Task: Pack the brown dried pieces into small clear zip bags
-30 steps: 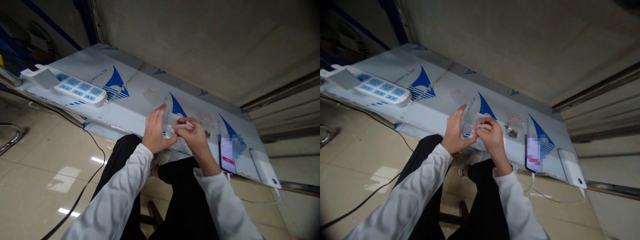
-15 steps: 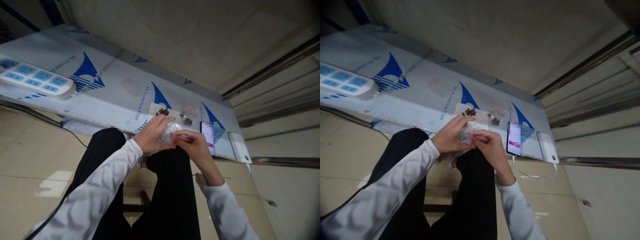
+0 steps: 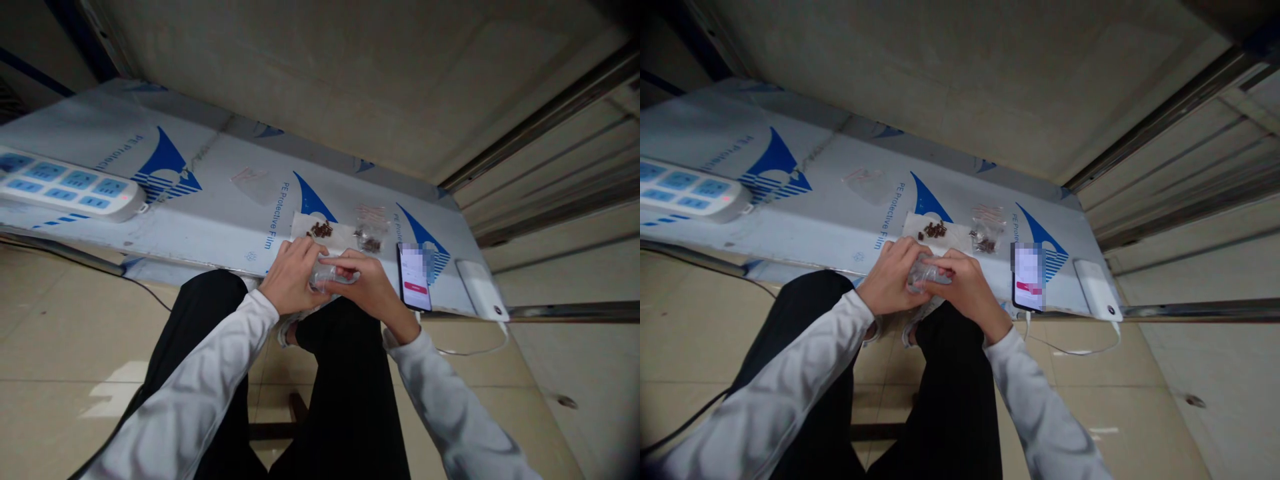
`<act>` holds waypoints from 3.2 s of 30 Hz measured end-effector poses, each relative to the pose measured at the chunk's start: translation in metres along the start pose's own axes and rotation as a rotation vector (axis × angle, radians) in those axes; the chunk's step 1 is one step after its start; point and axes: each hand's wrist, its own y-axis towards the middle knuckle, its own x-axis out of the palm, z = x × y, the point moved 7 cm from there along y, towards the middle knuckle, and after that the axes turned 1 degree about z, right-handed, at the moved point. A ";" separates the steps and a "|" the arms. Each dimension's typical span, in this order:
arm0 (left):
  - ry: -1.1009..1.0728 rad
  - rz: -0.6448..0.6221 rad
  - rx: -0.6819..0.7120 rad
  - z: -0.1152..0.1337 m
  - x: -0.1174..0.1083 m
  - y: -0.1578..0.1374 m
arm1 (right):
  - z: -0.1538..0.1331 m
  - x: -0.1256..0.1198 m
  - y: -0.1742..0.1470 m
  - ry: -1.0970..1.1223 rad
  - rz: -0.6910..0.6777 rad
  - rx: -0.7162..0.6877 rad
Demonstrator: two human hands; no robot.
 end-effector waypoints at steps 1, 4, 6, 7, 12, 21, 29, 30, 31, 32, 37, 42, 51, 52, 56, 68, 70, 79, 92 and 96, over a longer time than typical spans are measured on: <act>-0.014 0.009 0.005 0.001 -0.002 0.000 | -0.001 -0.001 0.000 -0.036 -0.003 -0.012; -0.098 0.048 0.056 0.008 -0.005 0.001 | -0.008 -0.003 0.000 -0.112 -0.060 -0.040; -0.168 0.054 0.094 0.013 -0.004 0.001 | -0.014 -0.003 0.000 -0.145 -0.111 -0.049; -0.202 0.052 0.103 0.014 -0.003 0.001 | -0.017 -0.003 0.000 -0.156 -0.134 -0.051; -0.293 0.050 -0.015 0.004 0.005 -0.003 | -0.024 0.001 -0.001 -0.120 -0.208 -0.051; -0.274 0.200 -0.211 -0.023 -0.004 -0.005 | -0.012 0.010 0.006 0.187 0.091 0.027; -0.220 0.412 -0.288 -0.040 -0.020 -0.007 | 0.084 0.011 0.057 -0.255 0.243 0.179; -0.222 0.409 -0.287 -0.040 -0.021 -0.007 | 0.086 0.014 0.061 -0.287 0.209 0.159; -0.224 0.404 -0.286 -0.040 -0.021 -0.007 | 0.087 0.017 0.063 -0.314 0.186 0.140; -0.225 0.401 -0.285 -0.040 -0.021 -0.006 | 0.086 0.018 0.064 -0.340 0.174 0.126; -0.227 0.389 -0.277 -0.039 -0.020 -0.005 | 0.079 0.022 0.066 -0.458 0.123 0.138; -0.240 0.401 -0.258 -0.039 -0.020 -0.005 | 0.093 0.021 0.075 -0.495 0.095 0.318; -0.245 0.356 -0.268 -0.041 -0.015 -0.004 | 0.103 0.013 0.093 -0.447 0.036 0.350; -0.247 0.356 -0.269 -0.041 -0.015 -0.004 | 0.103 0.011 0.094 -0.438 0.040 0.354; -0.260 0.355 -0.274 -0.041 -0.014 -0.005 | 0.088 -0.001 0.087 -0.385 0.081 0.365; -0.257 0.328 -0.226 -0.035 -0.008 0.000 | -0.067 0.021 0.041 -0.511 -0.214 -0.255; -0.256 0.341 -0.228 -0.034 -0.008 -0.002 | -0.071 0.027 0.042 -0.508 -0.240 -0.292; -0.347 0.451 -0.279 -0.038 -0.020 -0.005 | -0.027 0.000 0.044 0.060 0.027 -0.066; -0.391 0.546 -0.369 -0.054 -0.030 -0.008 | 0.069 0.014 0.035 -0.359 0.100 0.120; -0.382 0.518 -0.335 -0.048 -0.028 -0.006 | 0.047 0.001 0.036 -0.103 0.243 0.189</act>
